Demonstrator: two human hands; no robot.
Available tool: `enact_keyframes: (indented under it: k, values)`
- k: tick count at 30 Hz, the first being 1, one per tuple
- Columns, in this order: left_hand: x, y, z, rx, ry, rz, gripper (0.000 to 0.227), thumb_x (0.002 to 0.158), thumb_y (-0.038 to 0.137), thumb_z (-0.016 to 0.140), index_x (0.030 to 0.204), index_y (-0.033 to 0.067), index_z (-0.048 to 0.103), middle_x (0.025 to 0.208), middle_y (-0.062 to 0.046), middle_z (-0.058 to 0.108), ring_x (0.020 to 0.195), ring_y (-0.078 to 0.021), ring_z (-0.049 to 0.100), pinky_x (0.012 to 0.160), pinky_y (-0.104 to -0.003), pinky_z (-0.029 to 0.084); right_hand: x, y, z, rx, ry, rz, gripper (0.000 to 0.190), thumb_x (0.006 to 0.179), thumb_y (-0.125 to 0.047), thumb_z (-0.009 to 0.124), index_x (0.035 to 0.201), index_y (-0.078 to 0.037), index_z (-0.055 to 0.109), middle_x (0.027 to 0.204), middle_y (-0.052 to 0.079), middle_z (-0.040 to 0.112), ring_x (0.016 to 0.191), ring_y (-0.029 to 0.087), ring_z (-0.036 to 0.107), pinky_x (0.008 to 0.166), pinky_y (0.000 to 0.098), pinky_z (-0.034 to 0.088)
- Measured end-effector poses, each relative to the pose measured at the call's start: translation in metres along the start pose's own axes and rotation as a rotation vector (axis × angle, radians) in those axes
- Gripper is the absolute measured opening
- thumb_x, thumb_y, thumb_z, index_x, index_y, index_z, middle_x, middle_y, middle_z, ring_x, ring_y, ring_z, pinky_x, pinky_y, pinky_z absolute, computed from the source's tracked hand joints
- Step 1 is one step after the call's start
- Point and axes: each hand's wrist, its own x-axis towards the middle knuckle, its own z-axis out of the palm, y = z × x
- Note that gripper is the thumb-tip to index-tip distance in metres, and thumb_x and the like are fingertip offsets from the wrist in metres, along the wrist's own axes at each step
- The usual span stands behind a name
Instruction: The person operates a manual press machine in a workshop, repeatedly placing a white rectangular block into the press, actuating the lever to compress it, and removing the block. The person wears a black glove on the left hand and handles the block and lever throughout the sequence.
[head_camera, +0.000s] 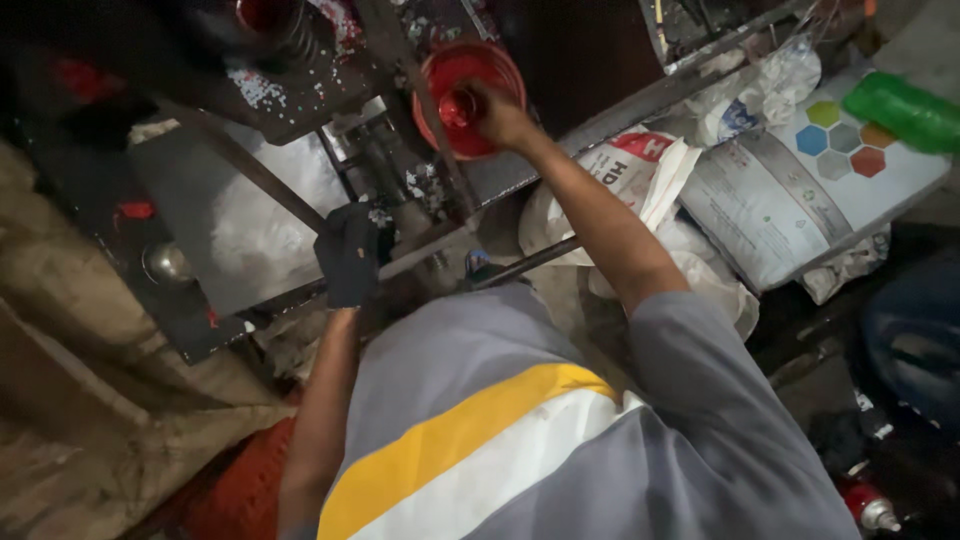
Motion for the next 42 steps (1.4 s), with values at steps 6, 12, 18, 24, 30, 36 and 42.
enact_keyframes:
  k: [6,12,18,24,30,36,42]
  values:
    - [-0.001,0.002,0.000,-0.294,-0.001,-0.345,0.019,0.102,0.011,0.058,0.112,-0.0006,0.068,0.087,-0.001,0.065,0.079,-0.0091,0.061,0.069,-0.026,0.050,-0.032,-0.047,-0.024,0.401,0.238,0.095,0.066,0.081,0.016,0.071,0.142,-0.003,0.055,0.139,0.013,0.064,0.132,0.026,0.062,0.114,0.0387,0.051]
    - [-0.002,-0.008,0.001,-0.216,0.013,-0.278,0.021,0.102,0.012,0.056,0.114,0.0003,0.070,0.088,-0.005,0.067,0.081,-0.0125,0.063,0.073,-0.028,0.051,-0.052,-0.144,-0.051,0.454,0.313,0.150,0.070,0.075,0.012,0.080,0.137,-0.004,0.054,0.130,0.007,0.067,0.124,0.017,0.065,0.106,0.0340,0.057]
    - [-0.004,-0.025,0.004,-0.257,-0.006,-0.185,0.020,0.103,0.013,0.059,0.114,0.0008,0.071,0.100,-0.006,0.073,0.093,-0.0168,0.068,0.083,-0.033,0.053,-0.057,-0.230,-0.079,0.173,0.443,-0.033,0.062,0.079,0.005,0.083,0.136,-0.002,0.062,0.130,0.010,0.070,0.124,0.020,0.066,0.110,0.0341,0.052]
    - [-0.005,-0.030,0.006,-0.268,-0.055,-0.409,0.024,0.101,0.020,0.063,0.115,0.0027,0.073,0.094,-0.009,0.072,0.083,-0.0192,0.065,0.075,-0.035,0.052,-0.029,-0.331,-0.108,-0.169,0.472,-0.334,0.071,0.080,0.007,0.081,0.145,-0.003,0.056,0.142,0.012,0.065,0.134,0.025,0.064,0.119,0.0379,0.050]
    - [-0.001,-0.034,0.004,-0.158,-0.029,-0.056,0.036,0.108,0.033,0.057,0.120,0.0025,0.071,0.101,-0.016,0.074,0.092,-0.0287,0.070,0.079,-0.041,0.053,0.030,-0.396,-0.104,-0.778,0.402,-0.483,0.068,0.086,-0.010,0.090,0.147,-0.009,0.058,0.142,0.012,0.063,0.130,0.034,0.058,0.110,0.0434,0.044]
    - [0.006,-0.035,0.006,-0.087,-0.116,-0.228,0.041,0.103,0.044,0.057,0.107,0.0068,0.075,0.072,-0.018,0.068,0.071,-0.0356,0.069,0.063,-0.048,0.050,0.061,-0.416,-0.095,-1.219,0.267,-0.564,0.063,0.087,-0.004,0.076,0.148,-0.011,0.061,0.147,0.013,0.061,0.132,0.036,0.052,0.111,0.0521,0.035]
    - [0.004,-0.023,-0.002,-0.221,-0.062,-0.146,0.038,0.103,0.041,0.061,0.103,0.0053,0.073,0.069,-0.012,0.067,0.065,-0.0245,0.068,0.059,-0.042,0.049,0.065,-0.418,-0.100,-1.291,0.206,-0.513,0.066,0.087,-0.001,0.071,0.152,-0.011,0.060,0.151,0.013,0.059,0.133,0.039,0.051,0.113,0.0550,0.035]
